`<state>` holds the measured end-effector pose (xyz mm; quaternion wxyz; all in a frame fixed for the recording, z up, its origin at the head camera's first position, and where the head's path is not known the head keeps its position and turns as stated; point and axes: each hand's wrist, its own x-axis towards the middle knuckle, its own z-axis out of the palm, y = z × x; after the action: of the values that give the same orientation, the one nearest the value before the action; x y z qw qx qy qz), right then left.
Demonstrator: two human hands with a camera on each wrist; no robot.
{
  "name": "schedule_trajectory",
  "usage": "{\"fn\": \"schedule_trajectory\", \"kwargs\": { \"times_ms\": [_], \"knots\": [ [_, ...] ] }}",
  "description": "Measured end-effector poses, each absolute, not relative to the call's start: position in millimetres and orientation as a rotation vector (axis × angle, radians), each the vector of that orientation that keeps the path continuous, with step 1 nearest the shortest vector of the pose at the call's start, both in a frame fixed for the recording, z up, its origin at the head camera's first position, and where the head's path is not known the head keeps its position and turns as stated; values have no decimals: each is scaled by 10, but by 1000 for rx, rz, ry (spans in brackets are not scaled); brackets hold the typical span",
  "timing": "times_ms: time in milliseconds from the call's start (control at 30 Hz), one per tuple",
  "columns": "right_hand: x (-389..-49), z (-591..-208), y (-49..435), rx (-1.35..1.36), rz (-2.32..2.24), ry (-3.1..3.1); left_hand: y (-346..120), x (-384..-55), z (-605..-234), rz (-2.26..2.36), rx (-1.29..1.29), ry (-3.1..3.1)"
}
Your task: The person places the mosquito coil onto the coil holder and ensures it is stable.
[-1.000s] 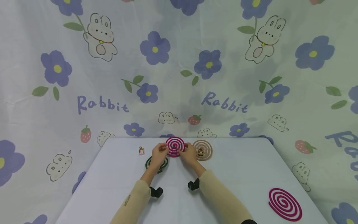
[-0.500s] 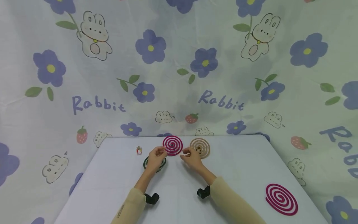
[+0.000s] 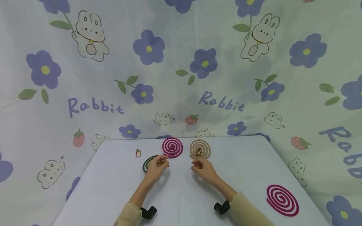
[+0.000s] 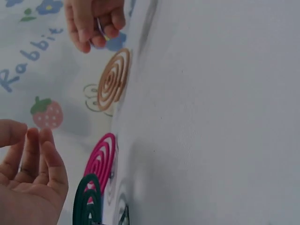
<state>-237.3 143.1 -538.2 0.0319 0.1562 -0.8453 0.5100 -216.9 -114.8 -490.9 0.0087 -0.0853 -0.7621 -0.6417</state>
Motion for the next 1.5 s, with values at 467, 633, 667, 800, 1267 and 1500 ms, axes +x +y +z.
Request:
{"fn": "schedule_trajectory", "kwargs": {
  "times_ms": [467,633,667,800,1267,1500],
  "knots": [
    [-1913,-5208,1955,510,1392,-2702,-1034,-1916,-4922,-2152,-494,-2443],
    [-1794,-5151,2092,428,1394,-2722,-983,-1893,-4966,-2150,-517,-2464],
    [-1774,-5148,2124,407,1393,-2724,-971,-1891,-4974,-2153,-520,-2465],
    [-1705,-5162,2262,312,1391,-2725,-921,-1877,-5004,-2173,-549,-2464],
    [-1507,-5202,2883,8,1225,-2713,-696,-1933,-5265,-2192,-697,-2488],
    [-1423,-5177,3186,-102,1088,-2690,-546,-1937,-5226,-2217,-712,-2486]
  ]
}}
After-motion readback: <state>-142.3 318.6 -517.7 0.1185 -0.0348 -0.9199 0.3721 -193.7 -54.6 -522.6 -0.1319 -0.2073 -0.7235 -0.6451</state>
